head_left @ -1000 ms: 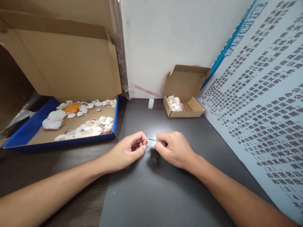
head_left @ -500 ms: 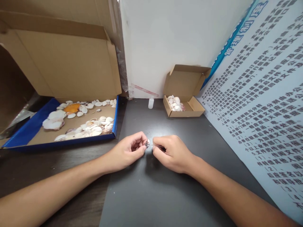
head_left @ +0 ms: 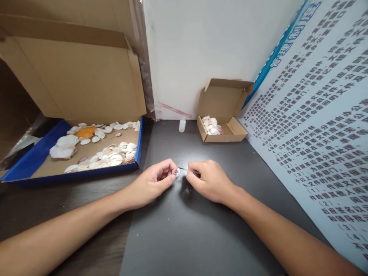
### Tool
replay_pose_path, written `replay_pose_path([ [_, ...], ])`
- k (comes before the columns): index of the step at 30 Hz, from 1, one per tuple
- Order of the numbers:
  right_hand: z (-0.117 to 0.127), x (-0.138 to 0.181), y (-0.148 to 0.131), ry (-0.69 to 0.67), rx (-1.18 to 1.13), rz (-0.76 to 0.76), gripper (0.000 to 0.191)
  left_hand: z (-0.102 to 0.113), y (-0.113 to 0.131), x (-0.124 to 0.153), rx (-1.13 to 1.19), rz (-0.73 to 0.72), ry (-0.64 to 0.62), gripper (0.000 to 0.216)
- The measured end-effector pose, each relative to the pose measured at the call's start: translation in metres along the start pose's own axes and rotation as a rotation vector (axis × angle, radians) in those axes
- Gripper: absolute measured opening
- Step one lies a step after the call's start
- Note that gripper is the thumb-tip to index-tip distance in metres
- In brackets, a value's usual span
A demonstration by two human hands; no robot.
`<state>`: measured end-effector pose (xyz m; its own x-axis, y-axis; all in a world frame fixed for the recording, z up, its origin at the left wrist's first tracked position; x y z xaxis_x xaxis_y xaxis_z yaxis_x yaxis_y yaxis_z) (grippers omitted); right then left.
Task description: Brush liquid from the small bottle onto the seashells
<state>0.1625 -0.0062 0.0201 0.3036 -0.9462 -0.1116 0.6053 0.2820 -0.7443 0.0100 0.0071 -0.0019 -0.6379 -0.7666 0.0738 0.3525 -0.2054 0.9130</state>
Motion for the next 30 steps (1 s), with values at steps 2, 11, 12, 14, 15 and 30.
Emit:
replay_pose_path([
  [2, -0.001, 0.000, -0.002, -0.023, -0.057, 0.037, 0.027, 0.000, -0.002, 0.000, 0.023, 0.021, -0.004, 0.018],
  [11, -0.001, 0.001, -0.002, -0.026, -0.047, 0.017, 0.029, 0.000, -0.002, -0.001, 0.082, 0.054, -0.024, 0.017],
  [12, -0.001, 0.001, -0.004, -0.031, -0.061, 0.036, 0.028, 0.000, -0.002, 0.000, 0.080, 0.053, -0.025, 0.018],
  [14, -0.001, 0.003, -0.007, -0.058, -0.089, 0.081, 0.027, 0.000, -0.002, 0.000, 0.076, 0.048, -0.027, 0.018],
  [15, -0.002, 0.003, -0.008, -0.073, -0.093, 0.094, 0.026, 0.000, -0.003, 0.000, 0.074, 0.045, -0.028, 0.017],
  [30, -0.005, 0.005, -0.011, -0.145, -0.073, 0.084, 0.020, 0.001, -0.004, -0.001, 0.120, 0.020, -0.033, 0.006],
])
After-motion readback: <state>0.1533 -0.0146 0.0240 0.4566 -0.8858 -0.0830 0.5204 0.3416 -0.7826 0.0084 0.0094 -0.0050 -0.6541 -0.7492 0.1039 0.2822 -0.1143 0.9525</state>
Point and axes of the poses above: each hand's wrist, its own x-axis away from the middle knuckle, its own z-axis out of the back of the hand, y = z × x, the point moved 5 cm from there along -x, towards the middle knuckle, and after that the axes turned 15 degrees about -x, right-handed, at the moved point
